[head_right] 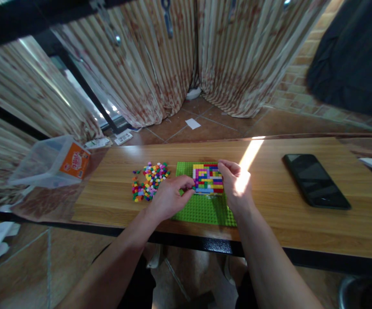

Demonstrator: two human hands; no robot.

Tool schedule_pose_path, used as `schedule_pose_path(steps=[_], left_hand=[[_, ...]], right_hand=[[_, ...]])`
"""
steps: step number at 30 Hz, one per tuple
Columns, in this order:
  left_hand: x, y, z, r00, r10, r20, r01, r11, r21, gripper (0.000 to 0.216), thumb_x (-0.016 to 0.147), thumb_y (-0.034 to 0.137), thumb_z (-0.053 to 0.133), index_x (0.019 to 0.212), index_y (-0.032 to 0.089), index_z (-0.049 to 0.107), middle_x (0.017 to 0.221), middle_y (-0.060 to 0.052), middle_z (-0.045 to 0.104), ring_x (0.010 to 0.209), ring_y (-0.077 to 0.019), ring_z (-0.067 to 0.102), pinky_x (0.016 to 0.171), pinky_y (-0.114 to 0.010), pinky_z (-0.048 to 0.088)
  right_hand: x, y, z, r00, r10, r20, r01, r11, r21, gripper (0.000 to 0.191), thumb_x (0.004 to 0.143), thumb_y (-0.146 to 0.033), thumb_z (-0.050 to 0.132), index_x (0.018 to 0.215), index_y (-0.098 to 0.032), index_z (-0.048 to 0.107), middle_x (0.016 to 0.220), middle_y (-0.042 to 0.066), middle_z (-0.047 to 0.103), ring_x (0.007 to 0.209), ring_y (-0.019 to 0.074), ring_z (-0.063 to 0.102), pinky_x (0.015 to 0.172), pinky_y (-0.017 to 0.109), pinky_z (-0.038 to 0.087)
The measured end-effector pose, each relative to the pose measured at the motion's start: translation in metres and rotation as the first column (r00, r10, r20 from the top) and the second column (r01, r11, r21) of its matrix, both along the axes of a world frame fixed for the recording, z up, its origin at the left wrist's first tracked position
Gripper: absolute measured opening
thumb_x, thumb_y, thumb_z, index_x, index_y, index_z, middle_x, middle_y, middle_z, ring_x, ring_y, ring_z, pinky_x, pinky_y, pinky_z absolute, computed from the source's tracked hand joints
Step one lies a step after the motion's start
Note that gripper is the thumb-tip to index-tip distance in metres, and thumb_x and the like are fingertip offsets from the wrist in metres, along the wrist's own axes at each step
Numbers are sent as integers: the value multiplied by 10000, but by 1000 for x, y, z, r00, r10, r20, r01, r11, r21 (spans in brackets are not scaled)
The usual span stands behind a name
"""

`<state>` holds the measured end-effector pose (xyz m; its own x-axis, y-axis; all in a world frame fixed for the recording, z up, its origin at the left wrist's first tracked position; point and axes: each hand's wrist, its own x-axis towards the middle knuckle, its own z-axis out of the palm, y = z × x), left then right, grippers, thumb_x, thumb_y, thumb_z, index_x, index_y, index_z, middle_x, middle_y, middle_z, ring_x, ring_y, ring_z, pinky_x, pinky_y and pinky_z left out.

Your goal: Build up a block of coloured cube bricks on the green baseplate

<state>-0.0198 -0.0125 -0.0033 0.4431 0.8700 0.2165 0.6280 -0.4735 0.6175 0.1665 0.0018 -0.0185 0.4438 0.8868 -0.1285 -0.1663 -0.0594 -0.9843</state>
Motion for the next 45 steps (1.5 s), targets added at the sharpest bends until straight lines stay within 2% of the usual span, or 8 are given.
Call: schedule_pose_path(steps=[13, 17, 23, 26, 31, 40, 45], left_hand=[[0, -1, -3, 1000, -7, 27, 10, 994, -112, 237, 838, 147, 618, 1058, 218, 564, 865, -5, 717, 818, -173, 696, 776, -310, 548], [-4, 0, 3, 992, 27, 121, -4, 982, -187, 293, 812, 185, 682, 1083, 198, 572, 882, -21, 729, 821, -179, 693, 783, -320, 542], [-2, 9, -3, 942, 143, 305, -13, 921, -390, 163, 924, 275, 554, 1023, 157, 607, 737, -13, 673, 648, -139, 639, 602, -254, 479], [2, 11, -10, 924, 178, 338, -6, 891, -453, 171, 907, 281, 589, 1008, 145, 612, 701, 8, 637, 602, -118, 603, 557, -227, 441], [4, 11, -14, 917, 192, 349, -3, 880, -476, 213, 875, 294, 641, 1014, 136, 611, 684, 23, 616, 569, -105, 568, 531, -216, 404], [5, 13, -20, 895, 219, 389, 3, 869, -495, 199, 844, 277, 682, 972, 147, 602, 713, 9, 663, 593, -109, 602, 562, -221, 436], [7, 12, -17, 885, 234, 403, -1, 866, -501, 194, 835, 237, 690, 980, 141, 603, 707, 11, 662, 597, -109, 610, 578, -223, 446]], right_hand=[[1, -1, -3, 1000, 6, -2, -6, 1000, 16, 324, 693, -401, 784, 907, -167, 720, 782, 46, 731, 658, 196, 693, 656, 405, 623], [1, -1, -3, 1000, 17, -1, -17, 1000, 21, 326, 704, -410, 778, 914, -168, 719, 785, 46, 733, 654, 193, 692, 637, 391, 623], [1, -1, -1, 1000, 3, 3, -3, 1000, 5, 334, 683, -413, 790, 903, -171, 724, 793, 44, 731, 666, 194, 690, 667, 406, 627], [1, -1, 0, 1000, 7, -6, -7, 1000, -12, 341, 678, -418, 794, 904, -173, 722, 788, 40, 731, 663, 190, 690, 683, 411, 628], [1, -2, 0, 1000, 6, -11, -6, 1000, -8, 319, 686, -404, 792, 895, -173, 724, 793, 47, 733, 677, 196, 694, 672, 397, 626], [1, -1, -3, 1000, 6, 12, -6, 1000, 16, 290, 697, -407, 784, 873, -185, 721, 779, 43, 736, 670, 202, 695, 642, 391, 627], [0, -1, -2, 1000, 8, 2, -8, 1000, 12, 299, 686, -404, 790, 879, -184, 729, 788, 42, 743, 676, 199, 698, 657, 391, 629]])
